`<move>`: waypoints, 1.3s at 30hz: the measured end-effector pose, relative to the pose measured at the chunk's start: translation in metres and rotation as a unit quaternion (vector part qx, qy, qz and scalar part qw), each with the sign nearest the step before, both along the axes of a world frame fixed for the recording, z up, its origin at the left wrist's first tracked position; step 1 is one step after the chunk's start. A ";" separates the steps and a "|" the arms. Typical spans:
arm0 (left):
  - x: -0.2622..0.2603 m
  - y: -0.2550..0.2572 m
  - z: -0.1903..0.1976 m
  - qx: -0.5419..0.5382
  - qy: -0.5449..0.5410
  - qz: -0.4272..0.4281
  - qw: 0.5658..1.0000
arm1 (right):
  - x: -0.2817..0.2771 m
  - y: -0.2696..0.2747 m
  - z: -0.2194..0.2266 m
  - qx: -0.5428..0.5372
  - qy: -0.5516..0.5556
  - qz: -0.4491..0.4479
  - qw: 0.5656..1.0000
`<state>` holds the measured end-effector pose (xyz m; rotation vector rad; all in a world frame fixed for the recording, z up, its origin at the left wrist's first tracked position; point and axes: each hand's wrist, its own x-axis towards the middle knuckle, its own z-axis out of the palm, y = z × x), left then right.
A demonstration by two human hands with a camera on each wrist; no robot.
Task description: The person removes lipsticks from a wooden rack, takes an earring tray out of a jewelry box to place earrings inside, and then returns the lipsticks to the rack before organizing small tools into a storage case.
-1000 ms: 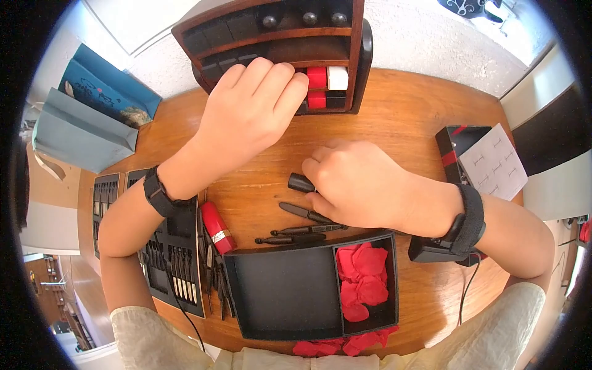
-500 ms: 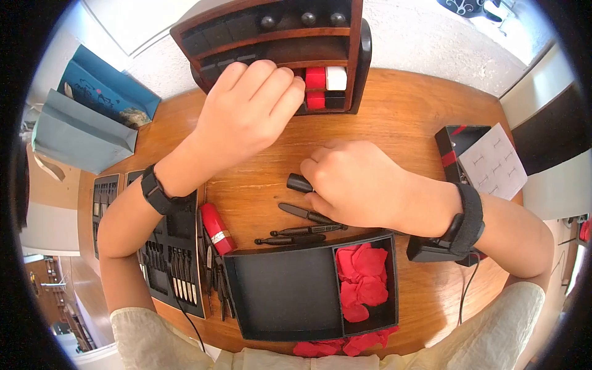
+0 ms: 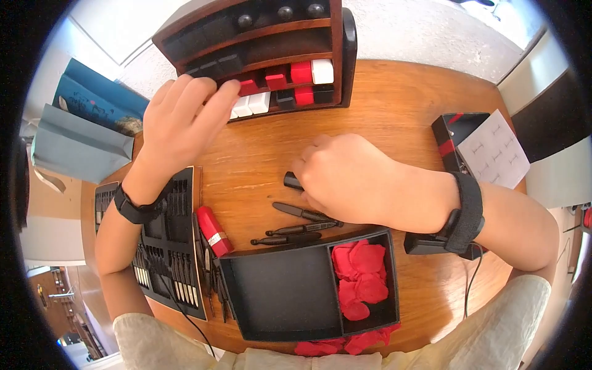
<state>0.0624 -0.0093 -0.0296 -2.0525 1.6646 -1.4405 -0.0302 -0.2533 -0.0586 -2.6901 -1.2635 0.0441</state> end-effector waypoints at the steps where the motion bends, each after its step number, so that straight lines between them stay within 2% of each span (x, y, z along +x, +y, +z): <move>1: -0.001 -0.002 0.000 0.011 -0.004 0.012 1.000 | 0.000 0.000 0.000 0.004 -0.005 0.002 1.000; 8: 0.002 -0.011 0.003 0.048 -0.012 0.017 0.999 | 0.000 0.000 0.001 0.016 0.000 0.000 1.000; 10: 0.001 -0.011 0.002 0.052 -0.006 0.023 0.998 | -0.001 0.001 0.003 -0.030 0.007 -0.009 1.000; 12: 0.001 -0.010 0.002 0.055 -0.004 0.030 0.998 | 0.000 0.001 0.003 -0.028 0.009 -0.009 1.000; 15: -0.003 -0.008 0.002 0.068 0.025 0.046 0.996 | 0.000 0.002 0.003 -0.021 0.017 -0.014 1.000; 17: -0.005 -0.007 0.003 0.025 0.102 0.026 0.994 | 0.002 0.000 0.004 -0.016 0.021 -0.019 0.999; 19: -0.013 -0.002 0.006 0.028 0.132 0.011 0.991 | 0.006 -0.001 0.007 0.080 0.064 -0.046 0.994; 20: -0.018 0.001 0.008 0.030 0.165 -0.003 0.986 | 0.009 -0.004 0.011 0.080 0.067 -0.046 0.993; 21: -0.022 0.004 0.010 0.030 0.169 -0.002 0.985 | 0.011 -0.003 0.027 0.103 0.163 -0.095 0.977; 22: -0.027 0.008 0.013 0.047 0.240 0.016 0.970 | 0.012 -0.003 0.039 0.123 0.259 -0.143 0.947; 23: -0.032 0.012 0.015 0.064 0.312 0.035 0.947 | 0.012 -0.003 0.044 0.122 0.267 -0.139 0.946; 24: -0.035 0.017 0.019 0.066 0.320 0.042 0.944 | 0.012 -0.004 0.047 0.134 0.284 -0.165 0.935; 25: -0.036 0.022 0.024 0.129 0.453 0.071 0.879 | 0.014 -0.005 0.047 0.147 0.296 -0.189 0.925; 26: -0.038 0.028 0.027 0.188 0.573 0.098 0.792 | 0.015 -0.006 0.045 0.149 0.288 -0.187 0.927; 27: -0.039 0.036 0.027 0.187 0.575 0.105 0.790 | 0.015 -0.005 0.044 0.151 0.291 -0.180 0.927; 29: -0.041 0.049 0.024 0.291 0.672 0.008 0.681 | 0.012 -0.003 0.042 0.112 0.246 -0.162 0.949; 30: -0.046 0.050 0.028 0.335 0.692 0.053 0.637 | 0.010 -0.001 0.041 0.113 0.248 -0.159 0.949; 31: -0.052 0.050 0.031 0.334 0.694 0.054 0.636 | 0.008 0.000 0.040 0.084 0.230 -0.151 0.958; 33: -0.070 0.047 0.031 0.354 0.668 0.121 0.643 | 0.005 0.001 0.034 0.052 0.218 -0.143 0.964; 34: -0.077 0.048 0.027 0.343 0.658 0.124 0.659 | 0.003 0.001 0.027 0.049 0.176 -0.119 0.976; 35: -0.082 0.048 0.024 0.340 0.662 0.126 0.655 | 0.002 0.000 0.022 0.047 0.131 -0.093 0.986; 37: -0.090 0.047 0.018 0.312 0.603 0.148 0.719 | 0.000 0.000 0.018 0.026 0.125 -0.078 0.989; 38: -0.091 0.048 0.013 0.279 0.598 0.124 0.741 | 0.000 0.001 0.017 0.004 0.113 -0.068 0.991; 39: -0.089 0.048 0.011 0.277 0.601 0.125 0.739 | -0.001 0.002 0.017 0.003 0.115 -0.066 0.991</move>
